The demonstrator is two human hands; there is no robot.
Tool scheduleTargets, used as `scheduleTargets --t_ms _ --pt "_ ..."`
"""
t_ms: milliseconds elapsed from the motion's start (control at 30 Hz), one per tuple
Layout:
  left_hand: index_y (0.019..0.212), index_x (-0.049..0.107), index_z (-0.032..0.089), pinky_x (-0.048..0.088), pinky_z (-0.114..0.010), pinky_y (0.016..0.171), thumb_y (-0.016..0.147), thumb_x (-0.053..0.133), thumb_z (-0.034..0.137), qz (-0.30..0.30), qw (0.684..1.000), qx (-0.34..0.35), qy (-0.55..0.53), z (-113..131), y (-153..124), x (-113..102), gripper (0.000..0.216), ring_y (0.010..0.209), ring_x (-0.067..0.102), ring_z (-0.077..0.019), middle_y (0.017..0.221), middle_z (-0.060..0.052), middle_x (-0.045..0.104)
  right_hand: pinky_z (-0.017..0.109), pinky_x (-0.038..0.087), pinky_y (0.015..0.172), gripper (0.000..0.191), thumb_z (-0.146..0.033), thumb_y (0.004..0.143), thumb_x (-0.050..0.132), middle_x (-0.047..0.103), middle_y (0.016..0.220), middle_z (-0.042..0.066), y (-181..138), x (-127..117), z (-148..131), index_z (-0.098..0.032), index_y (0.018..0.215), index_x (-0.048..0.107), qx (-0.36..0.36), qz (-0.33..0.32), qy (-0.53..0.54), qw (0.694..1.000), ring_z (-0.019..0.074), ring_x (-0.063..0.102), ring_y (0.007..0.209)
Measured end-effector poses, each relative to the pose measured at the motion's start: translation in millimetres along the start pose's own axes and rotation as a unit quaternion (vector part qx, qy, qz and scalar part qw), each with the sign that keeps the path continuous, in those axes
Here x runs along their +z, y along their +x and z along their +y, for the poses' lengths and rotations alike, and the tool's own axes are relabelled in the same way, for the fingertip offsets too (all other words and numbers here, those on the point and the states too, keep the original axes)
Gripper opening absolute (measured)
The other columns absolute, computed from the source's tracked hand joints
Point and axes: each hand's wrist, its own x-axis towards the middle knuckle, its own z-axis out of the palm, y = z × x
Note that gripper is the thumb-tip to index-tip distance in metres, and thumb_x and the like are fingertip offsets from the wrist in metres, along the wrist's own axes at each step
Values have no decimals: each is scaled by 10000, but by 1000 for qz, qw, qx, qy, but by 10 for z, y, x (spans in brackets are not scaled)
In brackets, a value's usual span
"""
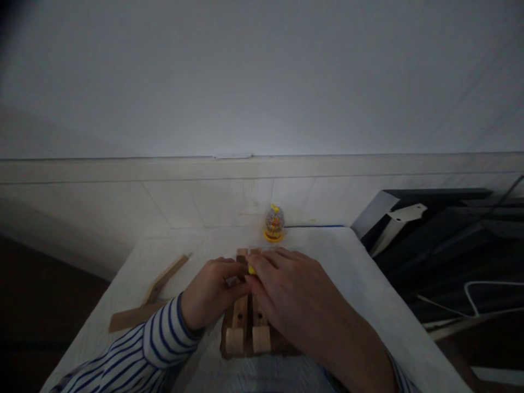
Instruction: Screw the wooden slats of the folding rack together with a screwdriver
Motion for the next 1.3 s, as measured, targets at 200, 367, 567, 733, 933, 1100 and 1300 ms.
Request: scheduleTargets --t_ms 200,367,567,733,933,1100,1300 --pt "783 683 189 402 -225 608 811 588 310 0 1000 11 7 -28 -2 14 156 659 607 -147 708 -14 683 359 523 695 174 -136 806 513 691 887 77 25 14 -1 -144 939 625 -2 -18 -2 1000 197 646 773" --pt "803 679 190 399 -214 598 817 585 287 -10 1000 18 -5 -36 -3 16 136 660 604 -142 709 -12 679 374 522 666 152 -152 801 539 693 862 71 32 8 -8 -150 928 623 21 -33 -13 999 210 649 749" --pt "820 683 187 396 -216 591 822 579 271 -15 1000 21 -8 -22 3 12 134 650 600 -144 707 -19 679 374 513 645 84 -147 805 539 678 787 56 23 7 -24 -154 830 618 28 -42 -21 998 209 637 701" --pt "825 681 188 398 -216 607 828 572 276 -16 999 30 -18 -21 1 9 140 662 599 -142 714 -17 674 361 507 649 80 -161 804 546 686 802 57 25 10 -31 -164 828 623 34 -39 -28 998 205 638 704" --pt "820 679 185 401 -215 600 828 569 276 -22 999 24 -15 -23 -2 3 143 661 600 -143 710 -17 674 350 502 641 107 -182 817 531 690 811 69 27 6 -23 -156 866 622 31 -38 -31 998 205 642 711" --pt "822 680 184 402 -213 595 836 555 282 -27 999 23 -2 -15 0 -6 159 656 597 -139 713 -18 672 349 494 638 127 -188 828 515 690 833 78 21 13 -26 -154 891 620 27 -37 -32 998 209 642 732" --pt "825 681 178 397 -211 596 835 560 281 -22 999 22 -16 -11 -5 -14 160 662 596 -138 721 -19 676 357 501 653 145 -196 839 507 688 837 76 15 29 -26 -149 924 615 33 -31 -21 999 210 644 753"
